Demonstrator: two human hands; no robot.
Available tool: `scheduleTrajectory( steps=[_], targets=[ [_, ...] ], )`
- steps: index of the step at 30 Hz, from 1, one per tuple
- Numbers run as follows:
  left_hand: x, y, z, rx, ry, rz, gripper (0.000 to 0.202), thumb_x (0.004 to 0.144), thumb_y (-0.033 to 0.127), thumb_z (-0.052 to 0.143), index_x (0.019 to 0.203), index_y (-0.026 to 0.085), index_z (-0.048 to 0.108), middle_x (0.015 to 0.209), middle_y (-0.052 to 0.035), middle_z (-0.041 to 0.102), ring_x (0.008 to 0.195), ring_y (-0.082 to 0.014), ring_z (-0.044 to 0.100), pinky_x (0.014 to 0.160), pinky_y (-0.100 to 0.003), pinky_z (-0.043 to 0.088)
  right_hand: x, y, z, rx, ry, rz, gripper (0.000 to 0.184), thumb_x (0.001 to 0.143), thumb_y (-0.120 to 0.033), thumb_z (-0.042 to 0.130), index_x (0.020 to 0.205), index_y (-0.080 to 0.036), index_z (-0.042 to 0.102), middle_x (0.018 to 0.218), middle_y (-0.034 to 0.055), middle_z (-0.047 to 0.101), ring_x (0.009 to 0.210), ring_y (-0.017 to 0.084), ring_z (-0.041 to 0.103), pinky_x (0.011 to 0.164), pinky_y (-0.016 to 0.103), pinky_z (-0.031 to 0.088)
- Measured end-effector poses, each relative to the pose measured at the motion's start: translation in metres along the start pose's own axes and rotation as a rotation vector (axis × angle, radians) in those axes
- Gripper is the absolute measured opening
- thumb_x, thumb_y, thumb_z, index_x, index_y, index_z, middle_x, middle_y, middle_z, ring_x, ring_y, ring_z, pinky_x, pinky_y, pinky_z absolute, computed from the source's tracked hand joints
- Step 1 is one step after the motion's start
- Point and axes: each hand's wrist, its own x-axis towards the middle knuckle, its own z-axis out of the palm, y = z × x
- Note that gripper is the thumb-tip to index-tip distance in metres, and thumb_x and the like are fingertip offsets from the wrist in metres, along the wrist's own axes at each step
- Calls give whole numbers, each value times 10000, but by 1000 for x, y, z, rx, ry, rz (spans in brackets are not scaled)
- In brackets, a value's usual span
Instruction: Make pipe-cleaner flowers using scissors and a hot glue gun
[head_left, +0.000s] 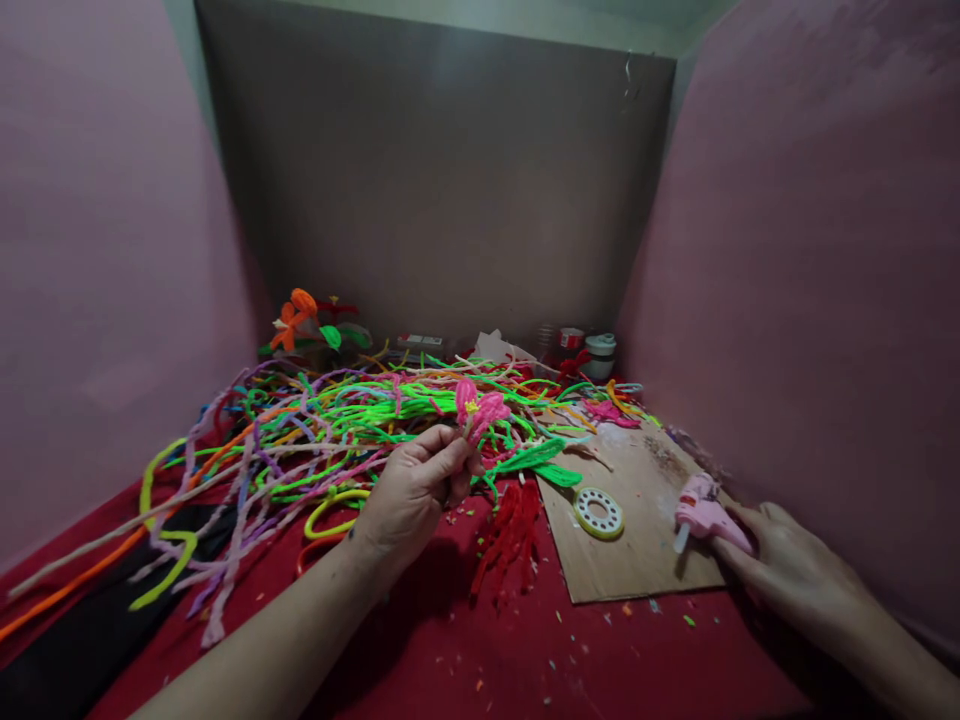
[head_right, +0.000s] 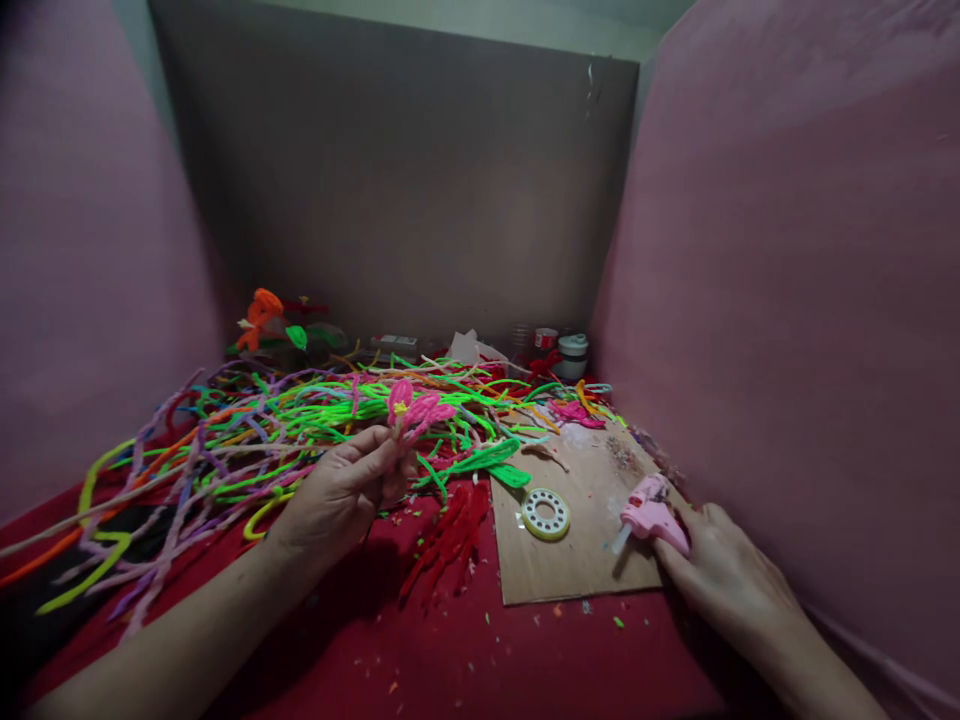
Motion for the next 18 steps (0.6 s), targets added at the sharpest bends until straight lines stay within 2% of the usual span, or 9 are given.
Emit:
scheduleTrajectory(
  steps=[3,6,8,10,12,14,16,18],
  targets=[
    [0,-1,0,-1,-20,-5,185,761,310,635,720,156,541,608,12,591,455,-41,429,440,-169,285,0,1,3,-12,-7,-54,347,783,-388,441,929,-147,642,726,90,572,660,243,585,598,336,432],
    [-1,-1,2,-15,-19,-9,197,751,314,644,715,154,536,606,9,595,452,-42,425,439,-166,285,2,-3,0,-47,107,-122,323,767,-337,446,928,-124,628,809,140,569,751,286,571,651,373,437],
    [-2,0,4,-31,-23,-6,212,748,320,645,701,150,528,601,3,597,442,-41,417,434,-164,286,3,-15,-6,-60,173,-152,292,754,-330,456,891,-140,631,842,161,567,792,315,549,681,410,429],
    [-4,0,6,-56,-33,-11,222,745,321,648,688,147,521,594,-1,597,432,-39,416,426,-160,283,3,-38,-13,27,192,-159,275,746,-349,466,854,-164,639,861,157,577,807,319,542,694,429,424],
    [-6,1,8,-89,-50,-27,224,744,314,649,679,143,519,584,-5,594,421,-36,414,419,-156,279,2,-71,-20,306,143,-178,265,736,-334,482,871,-176,647,931,137,598,863,293,558,723,402,435],
    [-7,1,9,-122,-70,-42,213,747,301,647,680,139,526,581,-11,593,416,-33,413,418,-152,279,2,-112,-23,612,-18,-170,237,768,-329,485,846,-197,665,890,94,634,812,239,581,719,362,442],
    [-8,1,11,-146,-89,-51,188,750,286,644,703,136,542,580,-12,590,420,-34,415,419,-151,281,5,-153,-22,957,-201,-99,242,756,-357,564,910,-208,677,883,62,660,799,202,587,738,332,445],
    [-9,0,12,-155,-106,-57,160,754,272,641,737,134,560,585,-11,588,431,-38,423,425,-151,290,12,-187,-18,1385,-343,52,269,695,-358,654,904,-192,680,842,44,664,678,158,572,645,294,454]
  ],
)
